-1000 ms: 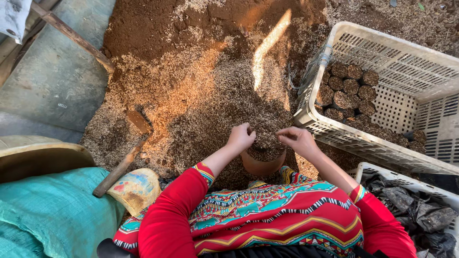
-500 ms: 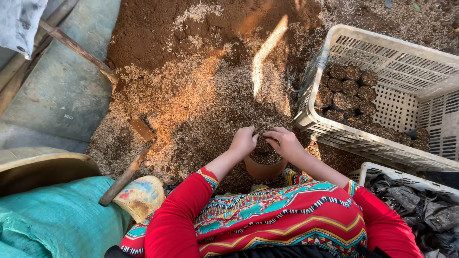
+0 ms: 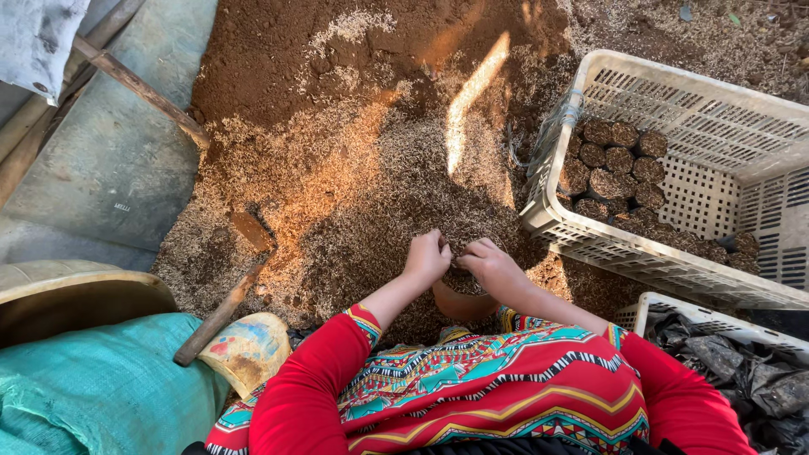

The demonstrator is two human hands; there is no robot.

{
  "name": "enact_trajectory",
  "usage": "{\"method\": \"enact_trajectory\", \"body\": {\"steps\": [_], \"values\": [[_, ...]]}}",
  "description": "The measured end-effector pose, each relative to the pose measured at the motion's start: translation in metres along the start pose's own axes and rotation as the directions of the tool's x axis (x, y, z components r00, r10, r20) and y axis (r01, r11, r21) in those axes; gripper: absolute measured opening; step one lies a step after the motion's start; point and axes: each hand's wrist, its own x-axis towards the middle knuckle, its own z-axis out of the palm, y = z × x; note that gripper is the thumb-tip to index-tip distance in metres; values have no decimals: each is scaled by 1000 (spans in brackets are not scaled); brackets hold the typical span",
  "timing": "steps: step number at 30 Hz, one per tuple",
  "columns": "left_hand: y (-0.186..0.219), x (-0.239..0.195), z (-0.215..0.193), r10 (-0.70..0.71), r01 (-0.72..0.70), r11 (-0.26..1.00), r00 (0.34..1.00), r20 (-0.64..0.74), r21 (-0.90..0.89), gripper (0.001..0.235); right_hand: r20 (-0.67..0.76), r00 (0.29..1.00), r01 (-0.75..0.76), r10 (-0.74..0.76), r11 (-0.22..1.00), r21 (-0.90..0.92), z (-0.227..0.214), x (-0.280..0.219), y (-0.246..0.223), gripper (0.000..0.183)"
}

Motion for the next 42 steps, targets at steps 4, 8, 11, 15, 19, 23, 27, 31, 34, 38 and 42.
{"method": "enact_trajectory", "body": {"steps": [4, 8, 11, 15, 19, 23, 27, 31, 34, 38, 42], "values": [[1, -6, 5, 167, -165, 986, 983, -79, 36, 12, 39, 998, 51, -49, 998, -49, 7, 2, 5, 31], [3, -4, 4, 107, -107, 994, 994, -16, 34, 14, 119, 992, -48, 52, 998, -43, -2, 12, 14, 27], [2, -1, 0, 67, -67, 997, 998, -4, 28, 15, -47, 997, -66, 68, 997, 33, -6, 17, 9, 25], [2, 2, -2, -6, 5, 1000, 1000, -25, -29, 16, -122, 990, -76, 73, 997, -19, 0, 15, -7, 31], [2, -1, -5, -159, 171, 971, 984, 82, -169, 18, -31, 999, 26, -30, 995, -93, 0, 16, -9, 26], [-10, 6, 0, -236, 252, 965, 954, 187, -68, 26, -78, 997, -16, 11, 998, -63, -1, 21, -6, 19], [-30, 8, 17, -17, 3, 996, 987, 158, 87, 30, -47, 999, -17, 17, 1000, 15, 3, 11, -8, 16], [-36, 4, 31, -52, 40, 994, 990, 130, 97, 27, -10, 998, 55, -56, 995, -84, 14, 8, -2, 20], [-36, 5, 33, -105, 95, 992, 987, 123, 81, 27, 21, 996, 86, -84, 989, -119, 15, 12, 7, 26], [-46, 6, 45, -366, 505, 672, 862, 350, -541, 26, -93, 995, 49, -43, 997, 62, 8, 16, 17, 19], [-53, -4, 75, -376, 536, 386, 835, 402, -751, 26, -245, 968, -42, 60, 996, 76, 7, 6, 24, 18]]}}
